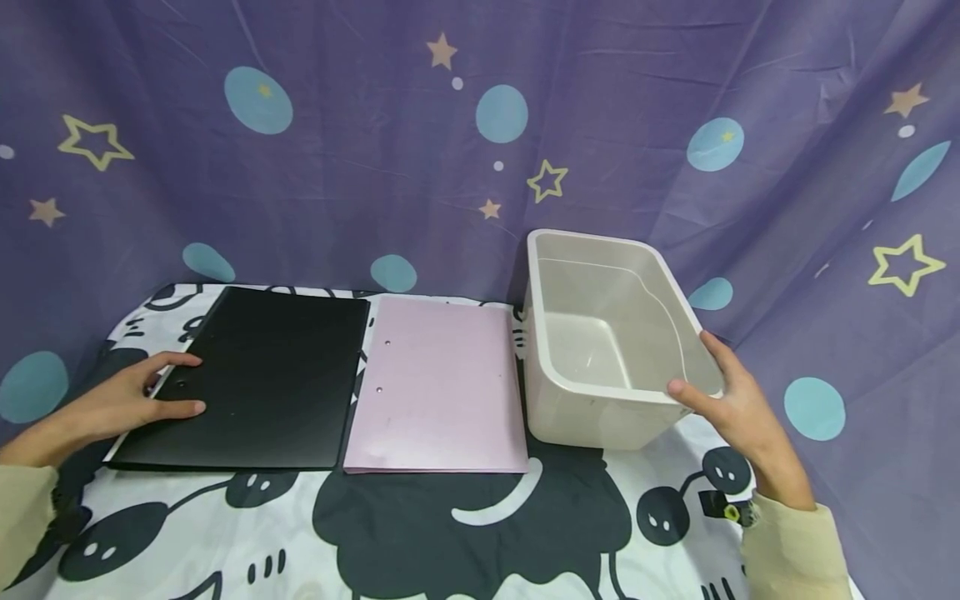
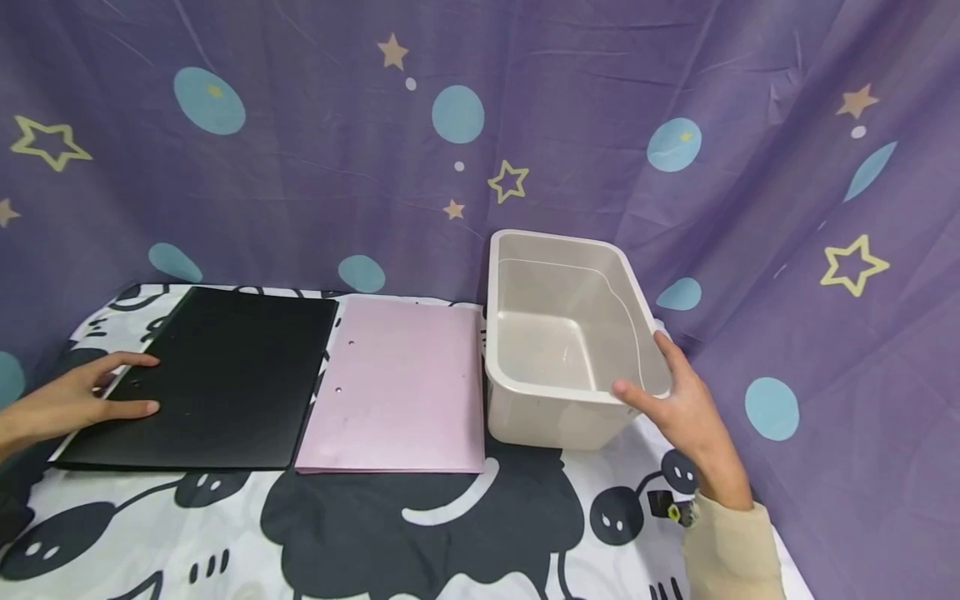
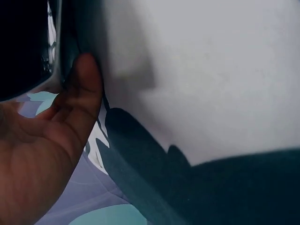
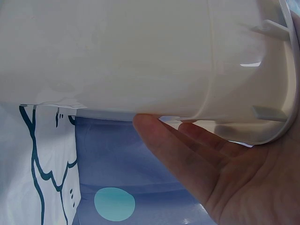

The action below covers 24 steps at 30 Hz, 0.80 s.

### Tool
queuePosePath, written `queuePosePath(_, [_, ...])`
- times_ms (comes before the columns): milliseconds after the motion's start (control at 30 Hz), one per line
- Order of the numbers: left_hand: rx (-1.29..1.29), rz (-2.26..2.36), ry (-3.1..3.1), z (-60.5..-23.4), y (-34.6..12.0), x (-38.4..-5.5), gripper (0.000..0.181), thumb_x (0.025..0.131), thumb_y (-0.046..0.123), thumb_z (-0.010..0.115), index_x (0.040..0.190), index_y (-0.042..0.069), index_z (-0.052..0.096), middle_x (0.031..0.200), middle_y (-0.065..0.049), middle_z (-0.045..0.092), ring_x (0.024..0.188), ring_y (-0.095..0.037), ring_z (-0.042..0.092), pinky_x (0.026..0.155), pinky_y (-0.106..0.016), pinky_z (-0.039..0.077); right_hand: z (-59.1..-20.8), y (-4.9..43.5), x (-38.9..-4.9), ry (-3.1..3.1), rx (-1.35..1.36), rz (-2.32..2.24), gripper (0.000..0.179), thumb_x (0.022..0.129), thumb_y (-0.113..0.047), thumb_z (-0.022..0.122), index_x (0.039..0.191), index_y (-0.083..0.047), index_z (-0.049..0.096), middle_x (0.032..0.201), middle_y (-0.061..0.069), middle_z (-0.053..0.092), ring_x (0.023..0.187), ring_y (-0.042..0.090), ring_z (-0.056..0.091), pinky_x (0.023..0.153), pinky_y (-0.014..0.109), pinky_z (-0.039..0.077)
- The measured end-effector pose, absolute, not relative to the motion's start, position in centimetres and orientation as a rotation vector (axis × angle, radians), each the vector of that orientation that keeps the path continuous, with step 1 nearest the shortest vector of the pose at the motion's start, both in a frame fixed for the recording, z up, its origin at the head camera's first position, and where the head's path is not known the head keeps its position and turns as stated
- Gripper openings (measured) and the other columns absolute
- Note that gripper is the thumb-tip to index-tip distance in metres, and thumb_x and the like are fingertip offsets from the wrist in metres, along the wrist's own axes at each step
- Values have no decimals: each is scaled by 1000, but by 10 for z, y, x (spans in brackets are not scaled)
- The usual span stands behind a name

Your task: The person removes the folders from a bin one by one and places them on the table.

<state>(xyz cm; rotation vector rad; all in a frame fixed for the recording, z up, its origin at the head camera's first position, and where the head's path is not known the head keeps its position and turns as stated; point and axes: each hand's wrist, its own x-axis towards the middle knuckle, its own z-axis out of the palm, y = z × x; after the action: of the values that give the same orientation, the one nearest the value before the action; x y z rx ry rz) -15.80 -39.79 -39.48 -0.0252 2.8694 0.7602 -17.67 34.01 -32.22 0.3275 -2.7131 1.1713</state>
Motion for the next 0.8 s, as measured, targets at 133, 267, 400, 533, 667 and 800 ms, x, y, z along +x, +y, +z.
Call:
queuePosePath(133, [-20, 694, 2886, -393, -397, -159, 93, 79, 54, 71, 142, 0, 28, 132, -42, 31, 108, -58, 38, 74, -66, 41, -322, 341, -177, -2714, 330, 1169, 89, 87, -26, 69, 154, -14, 13, 146, 23, 33, 121, 37, 42, 92, 39, 36])
queuePosePath(267, [-12, 634, 2904, -392, -397, -159, 93, 79, 56, 70, 141, 1, 29, 129, -42, 34, 105, -57, 42, 73, -64, 42, -323, 341, -177, -2712, 332, 1170, 88, 87, -26, 69, 154, -13, 13, 146, 23, 34, 121, 36, 42, 87, 24, 35])
queuePosePath(400, [-19, 578, 2913, -390, -396, -158, 94, 77, 59, 69, 140, 1, 30, 128, -44, 34, 105, -58, 43, 73, -66, 41, -323, 340, -177, -2712, 334, 1180, 89, 87, -26, 69, 154, -12, 12, 147, 23, 32, 122, 38, 41, 94, 40, 37])
queuePosePath(533, [-28, 532, 2915, -388, -395, -158, 97, 76, 62, 69, 139, 0, 31, 125, -44, 37, 101, -57, 46, 70, -62, 43, -323, 340, -177, -2711, 330, 1190, 90, 87, -26, 69, 154, -12, 12, 147, 24, 32, 122, 38, 41, 94, 54, 34])
queuePosePath(667, [-30, 509, 2917, -387, -396, -159, 97, 75, 63, 69, 138, 0, 32, 124, -45, 39, 101, -57, 47, 69, -62, 43, -323, 340, -177, -2708, 334, 1195, 90, 87, -26, 69, 154, -13, 12, 147, 23, 31, 122, 39, 40, 94, 56, 34])
queuePosePath(800, [-25, 497, 2918, -387, -396, -159, 97, 74, 64, 69, 137, 0, 33, 123, -45, 40, 100, -57, 47, 68, -61, 43, -323, 340, -177, -2705, 337, 1199, 90, 86, -25, 70, 154, -13, 12, 147, 23, 32, 122, 38, 41, 93, 59, 34])
